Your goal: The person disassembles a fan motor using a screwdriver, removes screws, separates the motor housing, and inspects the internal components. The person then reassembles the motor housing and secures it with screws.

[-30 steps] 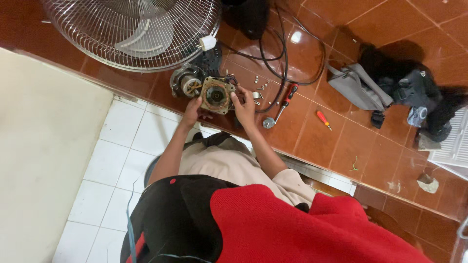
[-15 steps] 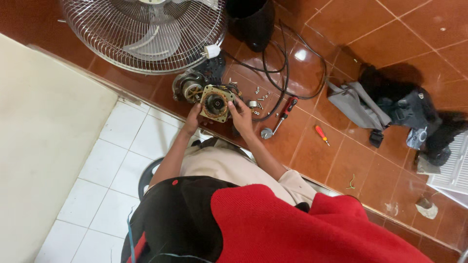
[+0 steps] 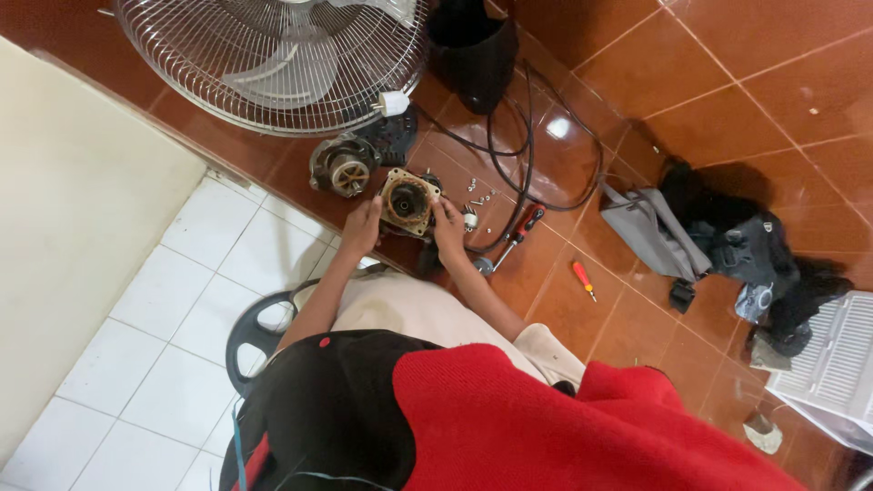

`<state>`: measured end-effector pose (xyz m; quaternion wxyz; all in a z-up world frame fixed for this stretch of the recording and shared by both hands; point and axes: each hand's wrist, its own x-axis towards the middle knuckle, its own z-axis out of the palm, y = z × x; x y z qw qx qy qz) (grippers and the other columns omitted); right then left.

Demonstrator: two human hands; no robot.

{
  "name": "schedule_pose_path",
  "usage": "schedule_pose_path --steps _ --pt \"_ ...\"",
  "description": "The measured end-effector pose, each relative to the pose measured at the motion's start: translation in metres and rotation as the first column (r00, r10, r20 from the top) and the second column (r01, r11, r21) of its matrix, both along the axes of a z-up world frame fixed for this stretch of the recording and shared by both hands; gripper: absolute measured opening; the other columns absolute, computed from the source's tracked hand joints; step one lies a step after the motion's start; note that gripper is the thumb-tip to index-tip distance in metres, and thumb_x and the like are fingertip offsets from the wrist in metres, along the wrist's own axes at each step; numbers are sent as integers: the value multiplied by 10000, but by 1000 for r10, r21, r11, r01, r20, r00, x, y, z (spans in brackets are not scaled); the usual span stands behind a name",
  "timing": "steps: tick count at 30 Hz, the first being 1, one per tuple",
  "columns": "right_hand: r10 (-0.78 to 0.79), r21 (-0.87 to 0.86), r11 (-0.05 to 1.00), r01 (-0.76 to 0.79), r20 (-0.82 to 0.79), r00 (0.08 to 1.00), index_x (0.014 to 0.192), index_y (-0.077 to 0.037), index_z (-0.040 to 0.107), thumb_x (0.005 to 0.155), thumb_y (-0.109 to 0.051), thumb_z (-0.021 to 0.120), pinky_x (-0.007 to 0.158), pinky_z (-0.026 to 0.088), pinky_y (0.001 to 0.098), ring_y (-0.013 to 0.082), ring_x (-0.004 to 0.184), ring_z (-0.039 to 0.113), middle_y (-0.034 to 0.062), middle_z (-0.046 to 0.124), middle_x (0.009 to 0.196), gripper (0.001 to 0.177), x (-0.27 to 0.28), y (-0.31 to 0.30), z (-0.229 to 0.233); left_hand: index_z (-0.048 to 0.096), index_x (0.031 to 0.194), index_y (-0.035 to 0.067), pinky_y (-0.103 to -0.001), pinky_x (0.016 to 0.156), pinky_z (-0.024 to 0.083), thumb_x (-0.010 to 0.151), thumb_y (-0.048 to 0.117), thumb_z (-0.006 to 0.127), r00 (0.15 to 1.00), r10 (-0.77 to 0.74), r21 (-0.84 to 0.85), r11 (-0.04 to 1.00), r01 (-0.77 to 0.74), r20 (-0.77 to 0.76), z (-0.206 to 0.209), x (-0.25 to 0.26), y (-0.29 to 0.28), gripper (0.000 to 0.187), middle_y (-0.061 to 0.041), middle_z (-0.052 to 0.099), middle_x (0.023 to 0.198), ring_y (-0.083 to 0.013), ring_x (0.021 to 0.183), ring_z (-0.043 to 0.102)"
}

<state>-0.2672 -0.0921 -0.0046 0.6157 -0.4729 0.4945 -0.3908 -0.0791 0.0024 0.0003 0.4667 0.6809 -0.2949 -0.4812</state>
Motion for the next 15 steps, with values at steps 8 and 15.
schedule_pose_path --steps 8,15 --pt "-7 -56 998 6 -30 1000 1253 19 692 1030 -278 661 852 497 214 59 959 611 -8 722 1070 373 3 4 -15 673 996 -23 -506 707 524 1149 476 365 911 50 -99 995 -10 408 7 -2 -5 606 -236 696 756 -408 736 687" --pt "22 -123 992 -21 4 1000 1265 -2 685 1032 -261 674 850 495 212 62 954 606 -12 706 1057 349 9 13 -5 668 958 23 -509 710 525 1044 425 586 789 146 -84 989 -119 597 40 17 10 419 -193 714 785 -417 759 698"
